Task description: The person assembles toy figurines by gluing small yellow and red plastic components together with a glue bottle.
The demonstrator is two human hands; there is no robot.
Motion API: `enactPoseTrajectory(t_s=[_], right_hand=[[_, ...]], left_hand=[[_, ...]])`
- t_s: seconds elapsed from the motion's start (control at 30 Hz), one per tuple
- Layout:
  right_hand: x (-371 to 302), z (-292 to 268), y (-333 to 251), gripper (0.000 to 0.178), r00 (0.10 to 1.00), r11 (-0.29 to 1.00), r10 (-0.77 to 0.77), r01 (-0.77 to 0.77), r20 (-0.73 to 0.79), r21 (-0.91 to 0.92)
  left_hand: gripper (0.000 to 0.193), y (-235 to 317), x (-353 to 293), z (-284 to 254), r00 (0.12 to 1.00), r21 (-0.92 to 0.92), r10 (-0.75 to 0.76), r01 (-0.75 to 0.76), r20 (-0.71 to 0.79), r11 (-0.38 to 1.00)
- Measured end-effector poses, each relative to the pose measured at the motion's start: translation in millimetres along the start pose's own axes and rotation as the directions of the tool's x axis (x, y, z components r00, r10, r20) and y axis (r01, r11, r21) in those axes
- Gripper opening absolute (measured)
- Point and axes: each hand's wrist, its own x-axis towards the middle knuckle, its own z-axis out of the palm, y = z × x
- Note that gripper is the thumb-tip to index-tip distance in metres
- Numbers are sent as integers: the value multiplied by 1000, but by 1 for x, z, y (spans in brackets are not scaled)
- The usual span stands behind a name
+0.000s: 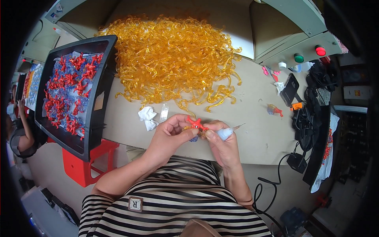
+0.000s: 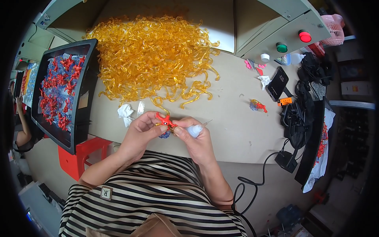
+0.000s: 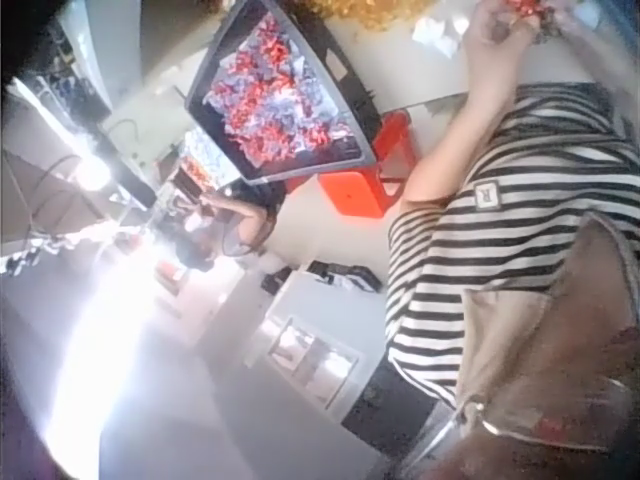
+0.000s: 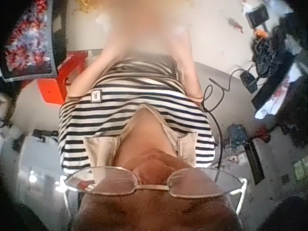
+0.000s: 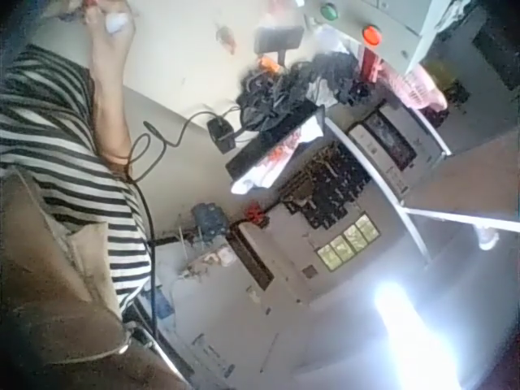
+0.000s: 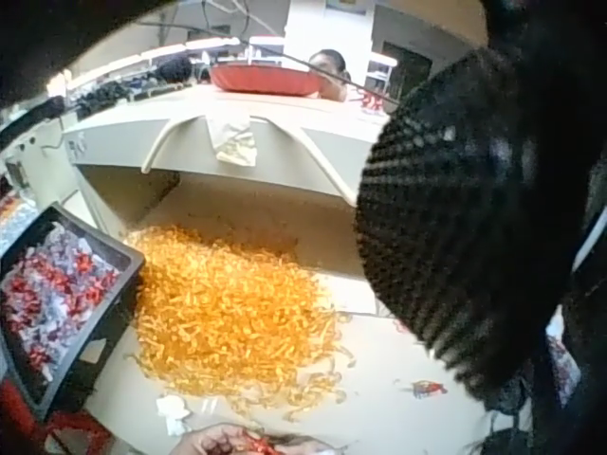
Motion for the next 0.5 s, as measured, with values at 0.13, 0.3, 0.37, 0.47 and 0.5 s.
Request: enactPoseTrajectory(t_s=[0.13, 0.3, 0.37, 0.47, 0.5], right_hand=[[0, 2, -1, 12, 999, 1000, 11, -12, -38, -19], [-1, 1, 0, 12, 999, 1000, 11, -12, -39, -24], [0, 0, 0, 13, 1000, 1000, -7, 7, -1, -7], [0, -1, 1, 13, 1000, 1000, -2, 2, -1, -12], [0, 0, 1, 13, 1000, 1000, -2, 2, 0, -12]], left_hand=[[24, 0, 0, 0, 1000, -10, -6, 6, -2, 1000], [24, 0, 0, 0, 1000, -7, -7, 7, -1, 1000], [25, 0, 0, 0, 1000, -3, -11, 11, 0, 1000], [25, 1, 0, 0, 1000, -6, -22, 22, -3, 1000], [25, 1, -1, 0, 1000, -6, -22, 22, -3, 1000]])
